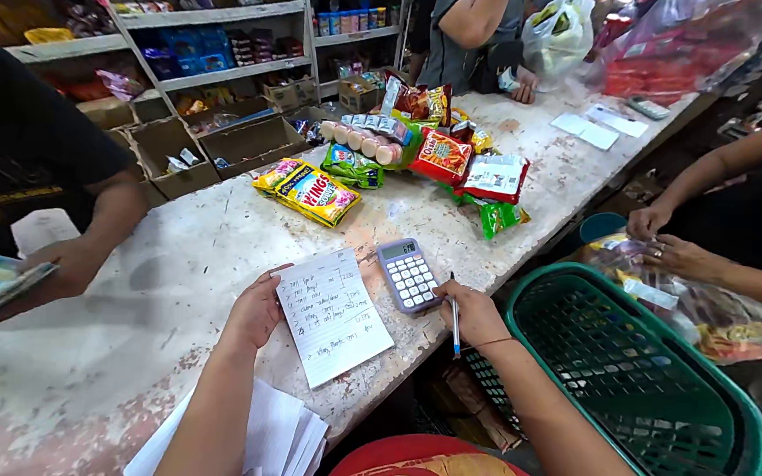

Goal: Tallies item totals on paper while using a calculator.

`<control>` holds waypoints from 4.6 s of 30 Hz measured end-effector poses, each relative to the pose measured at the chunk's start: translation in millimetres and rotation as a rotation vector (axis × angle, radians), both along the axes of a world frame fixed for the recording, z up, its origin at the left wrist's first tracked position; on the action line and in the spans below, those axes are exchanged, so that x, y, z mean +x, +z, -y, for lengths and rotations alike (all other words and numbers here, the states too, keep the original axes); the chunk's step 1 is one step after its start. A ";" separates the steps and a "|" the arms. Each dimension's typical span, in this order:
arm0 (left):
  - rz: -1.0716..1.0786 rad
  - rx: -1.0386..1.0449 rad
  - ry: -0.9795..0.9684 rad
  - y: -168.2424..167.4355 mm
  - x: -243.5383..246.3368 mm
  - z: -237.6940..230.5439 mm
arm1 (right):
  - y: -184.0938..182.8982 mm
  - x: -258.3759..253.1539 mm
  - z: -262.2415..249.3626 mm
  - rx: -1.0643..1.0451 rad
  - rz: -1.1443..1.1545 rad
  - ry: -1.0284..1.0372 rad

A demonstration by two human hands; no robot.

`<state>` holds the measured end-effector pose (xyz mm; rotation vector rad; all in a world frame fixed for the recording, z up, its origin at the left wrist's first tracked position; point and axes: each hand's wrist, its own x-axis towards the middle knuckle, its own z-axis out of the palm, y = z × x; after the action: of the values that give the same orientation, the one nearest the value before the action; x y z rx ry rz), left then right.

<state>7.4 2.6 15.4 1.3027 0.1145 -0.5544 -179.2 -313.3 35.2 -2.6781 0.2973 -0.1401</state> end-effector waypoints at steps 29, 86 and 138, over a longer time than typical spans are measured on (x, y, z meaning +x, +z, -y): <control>0.084 -0.003 0.019 -6.2 -2.0 1.7 | 17.4 41.3 -34.0 0.102 -0.193 0.113; 0.677 1.128 -0.208 -15.3 -9.0 2.6 | -40.8 74.8 -111.2 0.792 0.141 0.062; 0.635 1.200 -0.247 -15.8 -7.5 4.5 | -51.7 62.2 -100.9 0.664 0.257 0.125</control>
<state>-0.1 -1.8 -0.4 2.6307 -0.2978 -0.2147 -117.0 -212.3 -16.6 -1.9867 0.0715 -0.2872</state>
